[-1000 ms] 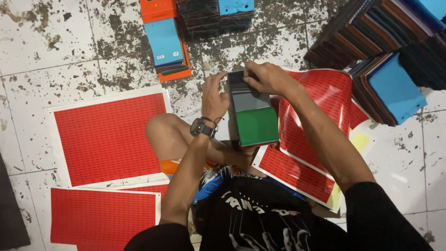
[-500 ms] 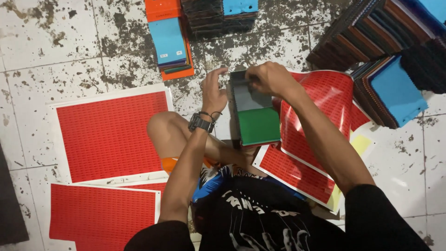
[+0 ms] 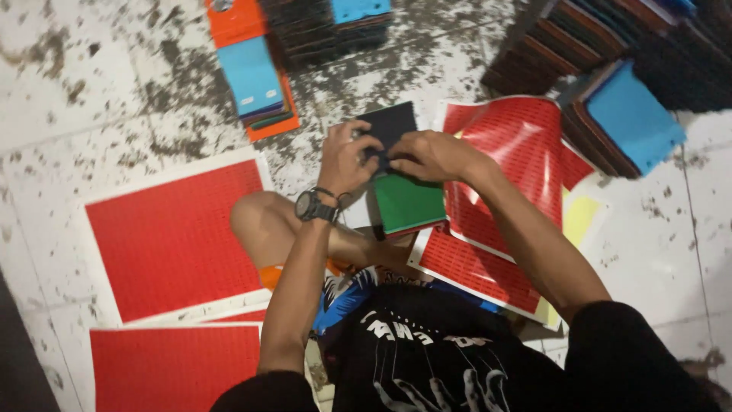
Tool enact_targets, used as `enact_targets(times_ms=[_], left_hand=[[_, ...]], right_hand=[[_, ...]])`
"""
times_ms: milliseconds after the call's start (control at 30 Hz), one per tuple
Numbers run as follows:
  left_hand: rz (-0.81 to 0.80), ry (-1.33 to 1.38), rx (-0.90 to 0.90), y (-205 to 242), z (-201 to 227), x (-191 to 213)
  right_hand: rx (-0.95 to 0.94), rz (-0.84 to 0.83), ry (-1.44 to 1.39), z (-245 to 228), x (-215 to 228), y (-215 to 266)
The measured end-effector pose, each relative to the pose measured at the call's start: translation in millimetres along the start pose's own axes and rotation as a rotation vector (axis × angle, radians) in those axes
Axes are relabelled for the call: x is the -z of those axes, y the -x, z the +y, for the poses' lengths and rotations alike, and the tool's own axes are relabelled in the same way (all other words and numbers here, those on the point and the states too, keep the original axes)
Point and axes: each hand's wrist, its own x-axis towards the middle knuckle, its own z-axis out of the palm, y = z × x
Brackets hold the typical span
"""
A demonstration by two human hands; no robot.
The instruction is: The person sits on the floor and assembles a small notebook by placing colored sheets into a blue cover. They peel small red stickers from a red sheet and affix them to the spine of the notebook, then stack the finished notebook with others.
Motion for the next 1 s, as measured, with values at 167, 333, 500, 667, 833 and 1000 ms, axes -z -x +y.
enact_targets(times_ms=[167, 333, 500, 667, 833, 1000], left_hand=[[0.016, 0.038, -0.114, -6.2, 15.7, 13.4], [0.002, 0.036, -0.198, -28.2, 69.7, 17.2], [-0.116, 0.087, -0.450, -51.4, 160.3, -25.1], [-0.377, 0.210, -0.621, -51.5, 218.3, -128.1], [-0.539, -0.039, -0.734, -41.9, 240.8, -195.6], [-0.557, -0.260, -0.762, -35.4, 250.2, -182.1]], right_hand=[[-0.048, 0.383, -0.076, -0.3, -0.4, 54.3], [-0.206, 0.648, -0.104, 27.5, -9.7, 138.7], [-0.538, 1.002, -0.099, 45.6, -37.5, 238.7], [-0.992, 1.127, -0.378, 58.7, -104.3, 316.6], [-1.140, 1.195, -0.684, 43.4, -123.4, 315.9], [-1.252, 0.925, -0.645, 25.9, -110.8, 303.0]])
